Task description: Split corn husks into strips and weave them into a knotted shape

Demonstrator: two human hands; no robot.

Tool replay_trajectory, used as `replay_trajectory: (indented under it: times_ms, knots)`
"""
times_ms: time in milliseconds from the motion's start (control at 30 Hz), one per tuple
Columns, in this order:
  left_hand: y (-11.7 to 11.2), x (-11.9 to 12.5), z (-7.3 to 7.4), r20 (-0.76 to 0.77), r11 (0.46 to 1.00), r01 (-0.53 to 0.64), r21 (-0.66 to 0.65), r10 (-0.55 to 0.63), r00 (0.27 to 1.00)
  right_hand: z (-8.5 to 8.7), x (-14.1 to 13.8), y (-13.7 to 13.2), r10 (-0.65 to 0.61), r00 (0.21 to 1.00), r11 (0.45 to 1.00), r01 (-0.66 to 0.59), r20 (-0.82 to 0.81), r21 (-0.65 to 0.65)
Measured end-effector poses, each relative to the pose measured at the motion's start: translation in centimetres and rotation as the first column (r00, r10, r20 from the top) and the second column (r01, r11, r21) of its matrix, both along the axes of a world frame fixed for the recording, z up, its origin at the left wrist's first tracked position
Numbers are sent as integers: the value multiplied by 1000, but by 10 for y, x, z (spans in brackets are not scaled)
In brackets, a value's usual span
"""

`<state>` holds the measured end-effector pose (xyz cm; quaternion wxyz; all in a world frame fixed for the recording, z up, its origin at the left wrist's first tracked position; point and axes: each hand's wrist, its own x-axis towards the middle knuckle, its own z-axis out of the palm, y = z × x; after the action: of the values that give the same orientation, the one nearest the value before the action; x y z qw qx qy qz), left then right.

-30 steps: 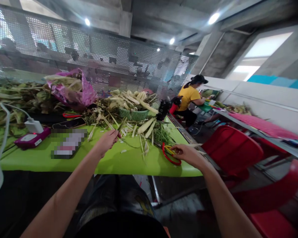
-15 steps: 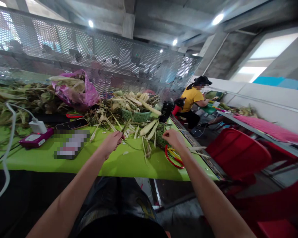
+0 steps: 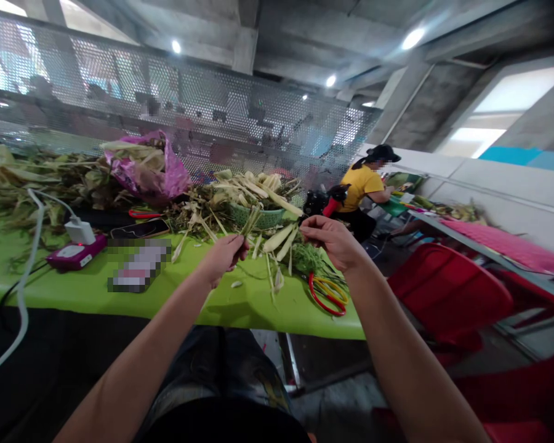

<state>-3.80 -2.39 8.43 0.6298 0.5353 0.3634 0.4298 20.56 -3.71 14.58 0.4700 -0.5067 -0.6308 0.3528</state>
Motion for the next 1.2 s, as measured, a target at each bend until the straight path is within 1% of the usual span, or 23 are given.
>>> replay_trajectory:
  times_ms: [100,167,233,267,300,333,367,400,433,467,500,533,600,633,733,767,833,900,967,1000,1033,1100,1200]
  knots:
    - [-2,12,16,116,999,21,36,-25,993,4,-24,-4,95,992,995,-97,87,8]
    - [-4,19,25,149,999,33,34,-38,988,4,-34,-3,135,979,990,-140,154,25]
    - [-4,21,28,140,999,7,46,-13,990,3,-38,-1,93,953,989,-121,287,81]
    - [-2,20,27,135,999,1,47,-7,991,2,-37,-1,22,917,990,-75,398,118]
    - [-1,17,24,130,999,-10,41,5,992,0,-35,0,-74,845,988,-11,530,155]
    - [2,12,20,124,999,-19,27,16,992,-3,-32,0,-171,730,980,56,662,192]
    - [4,6,14,117,999,-36,6,35,992,-6,-30,-1,-250,588,967,108,769,231]
    - [7,0,8,102,998,-62,-16,64,993,-11,-28,-1,-301,451,954,136,840,268]
    - [10,-7,2,89,996,-87,-25,89,992,-17,-27,-3,-328,353,945,131,876,301]
    - [12,-14,-3,70,993,-112,-34,114,991,-24,-28,-4,-337,307,941,94,890,324]
    - [14,-19,-9,45,990,-133,-45,135,990,-32,-30,-4,-324,308,943,31,895,331]
    - [15,-24,-13,26,987,-150,-53,151,988,-41,-33,-5,-289,335,947,-38,897,319]
    - [15,-30,-19,2,983,-173,-64,174,985,-60,-43,-5,-153,389,958,-167,908,233]
    - [14,-31,-21,-5,981,-180,-65,180,984,-69,-47,-4,-92,393,962,-204,915,184]
    - [11,-34,-24,-28,981,-183,-61,181,983,-87,-55,-1,-19,363,976,-195,931,96]
    - [11,-35,-24,-35,982,-180,-59,178,983,-90,-55,1,-13,375,981,-174,927,83]
    - [11,-37,-24,-43,983,-179,-52,177,983,-91,-50,3,2,462,990,-127,887,64]
    - [12,-38,-24,-37,982,-184,-39,183,982,-88,-43,5,49,631,995,-97,774,16]
    - [13,-37,-23,-19,981,-192,-25,191,981,-83,-37,5,141,812,990,-111,566,-88]
    - [12,-35,-21,-11,981,-191,-22,191,982,-80,-35,5,180,876,982,-133,447,-135]
    - [12,-31,-19,-3,983,-181,-19,181,983,-76,-35,4,205,918,974,-155,340,-168]
    - [11,-21,-14,13,991,-134,-18,134,991,-69,-36,2,216,951,968,-179,220,-177]
    - [10,1,-6,54,1000,5,-11,-5,999,-57,-40,1,203,960,976,-184,192,-115]
